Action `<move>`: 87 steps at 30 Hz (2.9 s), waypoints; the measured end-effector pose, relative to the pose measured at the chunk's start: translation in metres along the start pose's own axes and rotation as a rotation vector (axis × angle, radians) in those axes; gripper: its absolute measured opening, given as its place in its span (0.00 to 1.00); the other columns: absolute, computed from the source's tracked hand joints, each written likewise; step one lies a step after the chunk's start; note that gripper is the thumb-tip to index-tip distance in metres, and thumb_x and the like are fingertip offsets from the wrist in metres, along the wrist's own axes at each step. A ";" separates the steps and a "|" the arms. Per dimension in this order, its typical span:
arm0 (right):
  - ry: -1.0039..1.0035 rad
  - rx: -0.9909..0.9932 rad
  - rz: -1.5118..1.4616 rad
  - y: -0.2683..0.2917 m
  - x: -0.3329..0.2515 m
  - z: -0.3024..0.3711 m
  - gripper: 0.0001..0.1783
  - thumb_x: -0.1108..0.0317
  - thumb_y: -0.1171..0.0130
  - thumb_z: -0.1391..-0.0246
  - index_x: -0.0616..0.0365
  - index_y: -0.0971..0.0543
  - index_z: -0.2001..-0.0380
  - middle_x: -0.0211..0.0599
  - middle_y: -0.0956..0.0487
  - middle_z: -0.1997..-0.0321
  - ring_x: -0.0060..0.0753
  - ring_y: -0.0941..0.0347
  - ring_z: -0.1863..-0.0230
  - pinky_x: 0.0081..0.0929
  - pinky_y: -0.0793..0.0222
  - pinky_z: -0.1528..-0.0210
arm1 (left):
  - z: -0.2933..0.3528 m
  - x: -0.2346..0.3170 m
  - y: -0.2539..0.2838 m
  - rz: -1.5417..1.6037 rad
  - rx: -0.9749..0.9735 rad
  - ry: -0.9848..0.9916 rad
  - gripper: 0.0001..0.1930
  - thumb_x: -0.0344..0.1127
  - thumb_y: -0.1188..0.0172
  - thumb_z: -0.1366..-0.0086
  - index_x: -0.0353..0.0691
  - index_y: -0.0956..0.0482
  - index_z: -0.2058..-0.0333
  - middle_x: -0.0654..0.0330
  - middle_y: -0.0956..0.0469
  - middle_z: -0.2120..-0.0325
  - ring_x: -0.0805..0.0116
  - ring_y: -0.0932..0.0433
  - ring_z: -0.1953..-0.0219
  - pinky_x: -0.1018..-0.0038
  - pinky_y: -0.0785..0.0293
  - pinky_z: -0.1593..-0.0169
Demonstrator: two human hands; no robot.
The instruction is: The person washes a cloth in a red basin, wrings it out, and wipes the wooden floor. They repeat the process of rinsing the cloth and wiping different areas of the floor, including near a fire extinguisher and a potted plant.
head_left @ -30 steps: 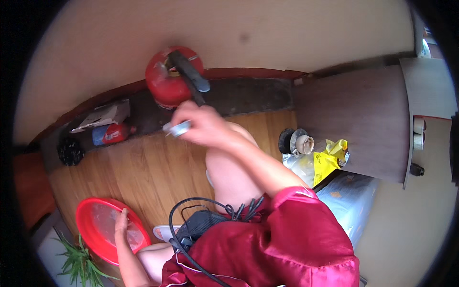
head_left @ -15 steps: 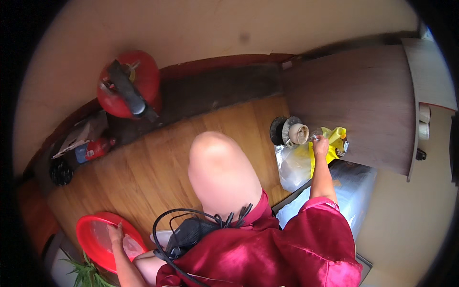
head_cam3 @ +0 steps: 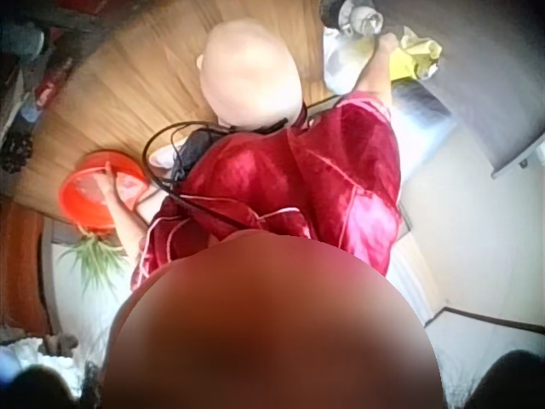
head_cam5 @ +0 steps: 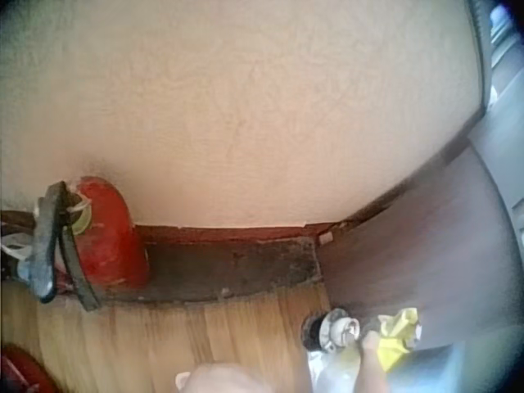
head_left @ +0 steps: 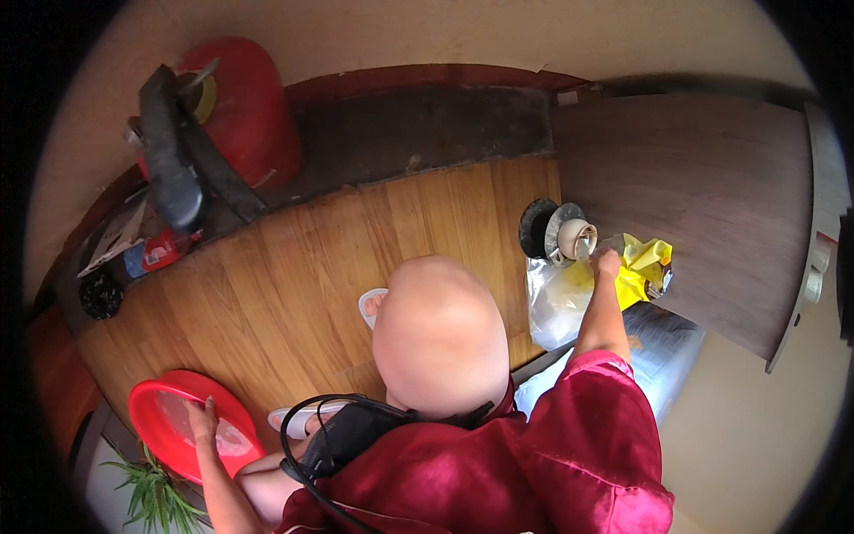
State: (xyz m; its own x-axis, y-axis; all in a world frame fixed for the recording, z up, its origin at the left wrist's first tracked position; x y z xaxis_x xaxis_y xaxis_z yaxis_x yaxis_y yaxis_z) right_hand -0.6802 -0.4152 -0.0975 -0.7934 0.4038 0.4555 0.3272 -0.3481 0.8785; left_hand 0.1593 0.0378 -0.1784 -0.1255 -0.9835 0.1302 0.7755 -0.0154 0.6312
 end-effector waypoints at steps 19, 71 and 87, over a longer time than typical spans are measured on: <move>1.249 -1.127 0.145 0.133 -0.387 0.264 0.22 0.60 0.44 0.51 0.57 0.28 0.53 0.36 0.31 0.54 0.27 0.31 0.58 0.21 0.37 0.56 | -0.002 -0.020 0.044 -0.377 -0.230 -0.085 0.20 0.45 0.49 0.47 0.35 0.23 0.62 0.51 0.24 0.62 0.58 0.27 0.56 0.64 0.31 0.53; 2.073 0.268 0.102 0.169 -0.811 0.811 0.47 0.39 0.43 0.61 0.32 0.53 0.39 0.45 0.63 0.34 0.60 0.69 0.35 0.63 0.54 0.45 | -0.135 -0.152 0.001 0.789 0.934 0.784 0.39 0.46 0.46 0.48 0.44 0.53 0.40 0.46 0.54 0.41 0.52 0.54 0.39 0.55 0.59 0.39; 2.123 0.572 -0.270 0.132 -0.896 0.842 0.30 0.44 0.49 0.54 0.34 0.37 0.46 0.42 0.52 0.36 0.57 0.60 0.37 0.64 0.59 0.45 | -0.111 -0.148 0.034 0.337 1.112 0.835 0.37 0.39 0.44 0.50 0.34 0.49 0.43 0.43 0.46 0.45 0.44 0.45 0.44 0.57 0.50 0.42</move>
State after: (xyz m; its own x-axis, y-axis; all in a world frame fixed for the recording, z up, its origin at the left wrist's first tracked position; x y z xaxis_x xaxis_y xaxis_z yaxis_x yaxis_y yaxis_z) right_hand 0.5059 -0.1107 -0.2682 0.0701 -0.9943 -0.0804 -0.0971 -0.0870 0.9915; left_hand 0.2733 0.1628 -0.2611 0.6610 -0.7336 0.1578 -0.2335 -0.0013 0.9723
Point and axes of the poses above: each hand's wrist, its own z-axis away from the middle knuckle, its own y-axis out of the back of the hand, x = y × z, the point moved 6 cm from there along -z, towards the middle knuckle
